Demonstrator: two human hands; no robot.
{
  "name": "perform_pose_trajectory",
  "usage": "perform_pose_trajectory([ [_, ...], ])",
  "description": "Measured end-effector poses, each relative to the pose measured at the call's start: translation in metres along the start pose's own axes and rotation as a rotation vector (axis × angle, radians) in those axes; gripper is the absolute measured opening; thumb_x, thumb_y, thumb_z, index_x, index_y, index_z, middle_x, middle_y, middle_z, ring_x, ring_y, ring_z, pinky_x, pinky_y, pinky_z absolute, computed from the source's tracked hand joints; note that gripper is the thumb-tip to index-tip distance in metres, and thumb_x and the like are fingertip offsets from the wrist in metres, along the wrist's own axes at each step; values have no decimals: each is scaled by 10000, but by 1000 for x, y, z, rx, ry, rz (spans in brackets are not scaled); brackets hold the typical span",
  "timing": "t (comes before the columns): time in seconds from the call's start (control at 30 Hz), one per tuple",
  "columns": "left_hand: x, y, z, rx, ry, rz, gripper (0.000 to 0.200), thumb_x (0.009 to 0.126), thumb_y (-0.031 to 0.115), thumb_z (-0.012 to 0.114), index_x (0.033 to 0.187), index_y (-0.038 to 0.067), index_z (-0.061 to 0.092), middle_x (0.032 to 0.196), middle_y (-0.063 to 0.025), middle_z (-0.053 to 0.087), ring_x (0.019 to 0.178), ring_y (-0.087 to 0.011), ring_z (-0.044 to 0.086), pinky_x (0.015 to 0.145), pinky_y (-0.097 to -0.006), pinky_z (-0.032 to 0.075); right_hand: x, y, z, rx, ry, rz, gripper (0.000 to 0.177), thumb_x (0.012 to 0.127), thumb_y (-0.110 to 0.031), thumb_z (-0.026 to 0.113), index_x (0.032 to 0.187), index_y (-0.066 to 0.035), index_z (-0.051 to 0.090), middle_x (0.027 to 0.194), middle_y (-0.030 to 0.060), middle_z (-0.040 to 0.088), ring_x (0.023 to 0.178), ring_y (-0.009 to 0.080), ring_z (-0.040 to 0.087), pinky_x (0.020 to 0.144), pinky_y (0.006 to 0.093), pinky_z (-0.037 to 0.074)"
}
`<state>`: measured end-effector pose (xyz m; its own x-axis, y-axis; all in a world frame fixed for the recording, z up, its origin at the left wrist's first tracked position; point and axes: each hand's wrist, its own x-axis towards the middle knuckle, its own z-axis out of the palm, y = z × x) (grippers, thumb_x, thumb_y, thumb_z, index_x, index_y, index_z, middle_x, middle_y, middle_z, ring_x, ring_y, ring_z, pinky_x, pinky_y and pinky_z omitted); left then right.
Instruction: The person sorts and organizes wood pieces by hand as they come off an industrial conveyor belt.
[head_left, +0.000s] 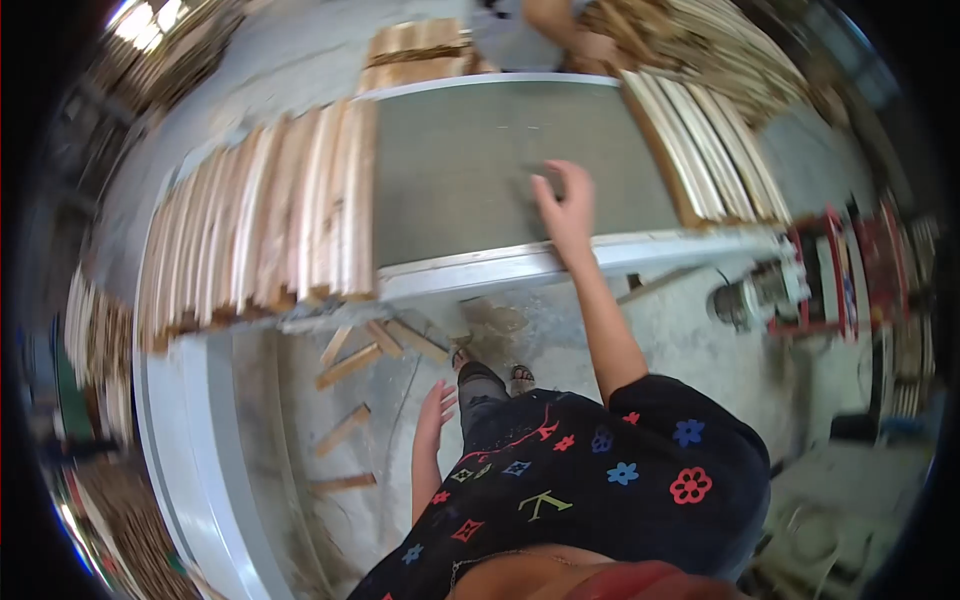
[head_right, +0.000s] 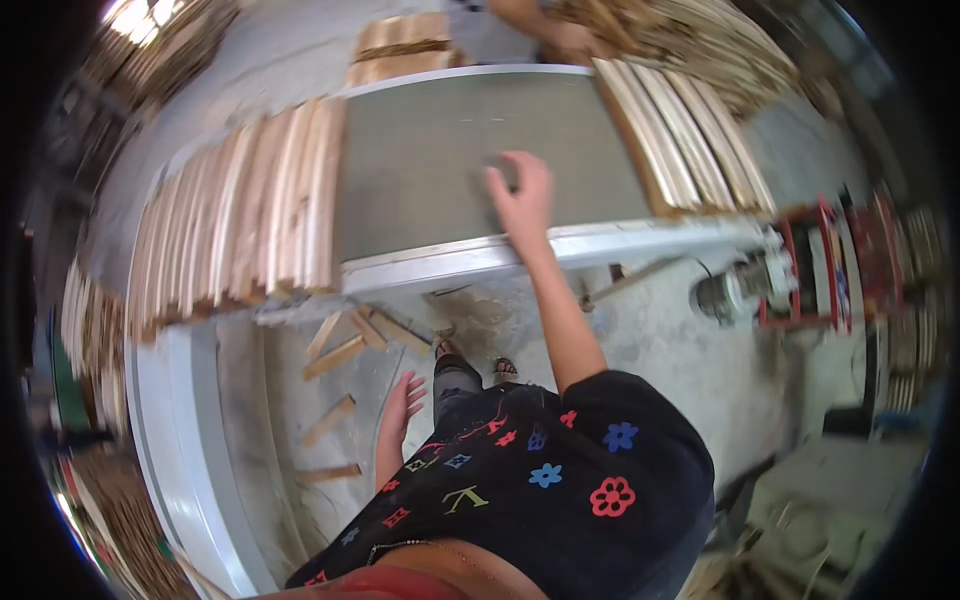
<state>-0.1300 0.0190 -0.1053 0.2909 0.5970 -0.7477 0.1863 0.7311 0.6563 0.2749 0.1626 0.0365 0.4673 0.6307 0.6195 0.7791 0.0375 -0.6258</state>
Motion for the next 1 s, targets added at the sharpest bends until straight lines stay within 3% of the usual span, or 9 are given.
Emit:
perform_pose_trajectory([
  [0.07,17,-15,-24,114,37,-28,785,977,641,451,1524,85,366,1418,-117,570,1273,-250,541,1009,-429,418,-25,31,-78,-548,448,161,700,803,-375,785,1343,-24,511,1358,248,501,1272,412,461,1064,522,366],
  [0.13,29,-40,-47,180,73,-120,827,955,668,466,1521,73,367,1417,-127,566,1272,-271,540,1009,-458,412,-33,71,-130,-705,651,397,825,771,-415,808,1403,-23,452,1437,273,417,1318,432,414,1074,544,351],
  [0.3,54,-99,-77,245,24,-275,896,922,700,483,1524,50,352,1390,-147,576,1231,-314,561,1011,-530,393,-21,145,-182,-337,465,428,970,729,-450,826,1438,41,383,1383,301,463,1291,443,451,1077,497,379],
  [0.4,46,-107,-71,229,-32,-329,896,937,674,495,1540,37,316,1370,-184,580,1191,-338,588,1004,-492,447,-14,111,-189,-260,370,493,948,695,-473,822,1413,0,422,1355,271,492,1262,425,475,1070,499,373],
  [0.53,48,-135,-61,196,-9,-353,838,978,605,494,1538,14,298,1351,-252,574,1120,-357,638,968,-419,517,-44,63,-130,-556,370,515,928,689,-498,786,1426,-65,424,1212,177,532,1221,369,472,1072,523,302],
  [0.67,31,-136,-34,-11,12,-330,824,987,596,485,1539,14,295,1369,-255,564,1131,-340,643,980,-434,511,-25,50,-135,-651,361,456,1057,686,-595,791,1491,-73,350,1312,213,518,1277,365,435,1098,543,243],
  [0.8,30,-133,-26,-151,158,-317,816,986,605,480,1529,20,314,1347,-235,582,1130,-298,629,966,-427,504,69,65,-145,-593,-229,770,1008,718,-551,791,1422,31,367,1319,273,557,1225,393,565,1010,517,445],
  [0.9,17,-95,13,-42,174,-232,785,977,622,480,1489,32,397,1322,-159,606,1118,-232,591,966,-415,474,80,94,-125,-530,-178,738,1052,712,-464,811,1461,87,318,1289,268,585,1175,395,610,987,475,506],
  [1.0,22,-31,76,-41,-211,-13,716,1039,588,364,1481,28,419,1476,-164,511,1359,-254,487,1097,-385,410,9,19,-146,-416,-275,645,1061,756,-426,787,1492,109,242,1236,293,579,1155,422,590,940,472,531],
])
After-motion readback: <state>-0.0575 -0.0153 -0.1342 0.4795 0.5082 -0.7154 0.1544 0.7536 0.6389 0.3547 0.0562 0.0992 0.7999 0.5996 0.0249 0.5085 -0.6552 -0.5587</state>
